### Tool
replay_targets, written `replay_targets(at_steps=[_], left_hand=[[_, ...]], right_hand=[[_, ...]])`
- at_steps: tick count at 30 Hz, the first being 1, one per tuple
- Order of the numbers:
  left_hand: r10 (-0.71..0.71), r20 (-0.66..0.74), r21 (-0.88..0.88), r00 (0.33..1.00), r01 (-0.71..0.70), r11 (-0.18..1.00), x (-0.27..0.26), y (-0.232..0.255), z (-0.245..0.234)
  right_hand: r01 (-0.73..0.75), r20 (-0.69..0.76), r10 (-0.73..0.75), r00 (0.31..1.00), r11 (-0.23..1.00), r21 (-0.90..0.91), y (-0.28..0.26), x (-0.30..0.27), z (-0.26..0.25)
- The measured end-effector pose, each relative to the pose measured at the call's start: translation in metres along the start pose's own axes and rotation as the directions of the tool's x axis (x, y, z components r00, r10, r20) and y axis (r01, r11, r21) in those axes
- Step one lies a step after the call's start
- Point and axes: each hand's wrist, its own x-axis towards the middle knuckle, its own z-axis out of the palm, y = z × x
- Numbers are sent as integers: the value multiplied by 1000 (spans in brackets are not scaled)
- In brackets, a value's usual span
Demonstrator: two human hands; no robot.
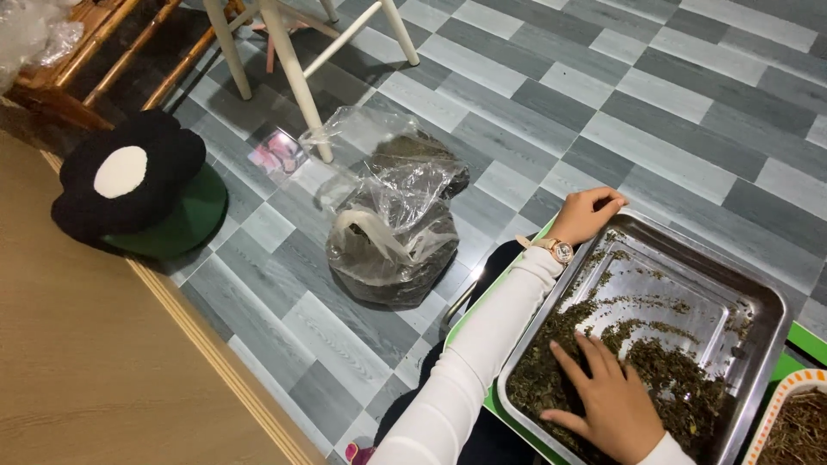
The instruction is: Manually sorting dried tea leaves and stems from a metal tray into a plastic tray.
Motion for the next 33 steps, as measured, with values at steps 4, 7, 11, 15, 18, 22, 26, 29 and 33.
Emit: replay_targets(at_steps=[4, 7, 11, 15, 18, 22, 26, 29, 33], left_hand=[[-32, 11, 1, 999, 32, 999, -1, 4, -1], [-45, 23, 6, 999, 45, 999, -3, 6, -1], [-24, 9, -1, 1000, 24, 1000, -2, 4, -1], [-21, 15, -2, 1000, 21, 1000, 0, 0, 1], [-48, 37, 14, 998, 47, 999, 1, 0, 0], [-25, 15, 13, 1000, 25, 1000, -1, 3, -1], [2, 5, -5, 1000, -2, 1000, 5, -16, 8], [98, -15, -104, 995, -99, 990, 43, -116, 36], [87, -22, -199, 996, -89, 976, 28, -139, 43]], right_hand=[[-12, 59, 12, 998, 1000, -10, 1, -6, 10], [-37, 22, 37, 999, 999, 25, 6, -10, 25], [-119, 45, 113, 993, 980, 158, 13, -12, 37], [-96, -29, 107, 994, 962, 255, 22, -19, 41], [-101, -85, 142, 986, 926, 365, 29, -23, 36], [-175, 31, 175, 984, 922, 345, 53, -32, 49], [-245, 82, 231, 970, 917, 316, 80, -53, 73], [-154, -93, 188, 978, 945, 290, 96, -66, 83], [-382, -75, 402, 913, 903, 196, 68, -87, 24]])
